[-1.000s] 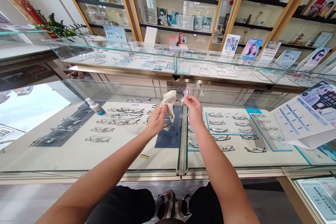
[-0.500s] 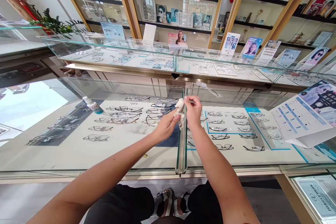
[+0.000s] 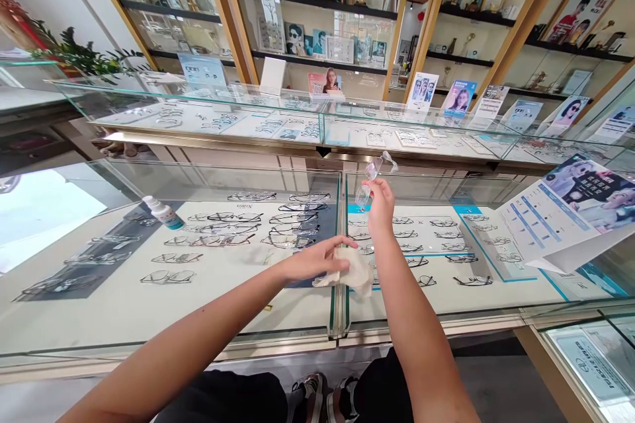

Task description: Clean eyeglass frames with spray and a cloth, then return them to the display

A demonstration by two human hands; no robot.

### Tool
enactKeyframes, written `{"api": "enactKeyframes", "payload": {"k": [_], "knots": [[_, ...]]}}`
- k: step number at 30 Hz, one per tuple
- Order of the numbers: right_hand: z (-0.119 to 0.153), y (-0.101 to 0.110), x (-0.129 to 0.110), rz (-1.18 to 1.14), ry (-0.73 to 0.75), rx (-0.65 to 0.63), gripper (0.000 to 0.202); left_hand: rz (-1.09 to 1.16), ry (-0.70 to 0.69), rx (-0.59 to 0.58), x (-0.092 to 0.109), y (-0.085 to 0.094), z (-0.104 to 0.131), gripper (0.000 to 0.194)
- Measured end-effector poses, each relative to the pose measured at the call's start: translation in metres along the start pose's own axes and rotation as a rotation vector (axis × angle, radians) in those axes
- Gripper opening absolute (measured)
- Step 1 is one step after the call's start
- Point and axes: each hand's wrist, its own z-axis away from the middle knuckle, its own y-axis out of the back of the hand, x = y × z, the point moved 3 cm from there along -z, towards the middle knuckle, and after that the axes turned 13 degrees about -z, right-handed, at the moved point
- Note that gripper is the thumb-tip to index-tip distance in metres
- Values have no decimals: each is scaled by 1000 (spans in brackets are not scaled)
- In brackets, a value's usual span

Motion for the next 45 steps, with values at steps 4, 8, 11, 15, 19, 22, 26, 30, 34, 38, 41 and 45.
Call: {"api": "enactKeyframes", "payload": {"k": [4,8,11,15,19,22,26,30,34,38,41,45], "knots": [[3,-6,-5,-31,-30,-100,13,-517,-87,58,10,4,9,37],[7,-13,-8,-43,-71,-225,14,-868,-317,225,19,16,14,30],[10,-16,-9,-50,-87,-286,13,-987,-397,354,20,27,14,37],[14,-19,-10,-19,-141,-395,12,-1039,-441,777,26,46,19,34],[17,-20,-9,45,-249,-562,14,-1058,-519,1108,34,63,28,58],[19,-18,-6,93,-354,-698,16,-1150,-549,1167,37,72,31,77],[20,-15,-2,182,-446,-834,16,-1282,-612,1094,37,79,30,87],[19,-12,1,228,-506,-900,13,-1321,-599,1033,33,80,28,84],[19,-10,3,258,-551,-937,15,-1311,-603,1027,29,79,27,74],[18,-9,4,272,-565,-943,16,-1314,-617,1012,27,78,27,68],[18,-9,4,282,-576,-948,15,-1306,-612,996,27,77,27,67],[18,-9,3,295,-588,-945,14,-1306,-637,998,30,75,28,62]]}}
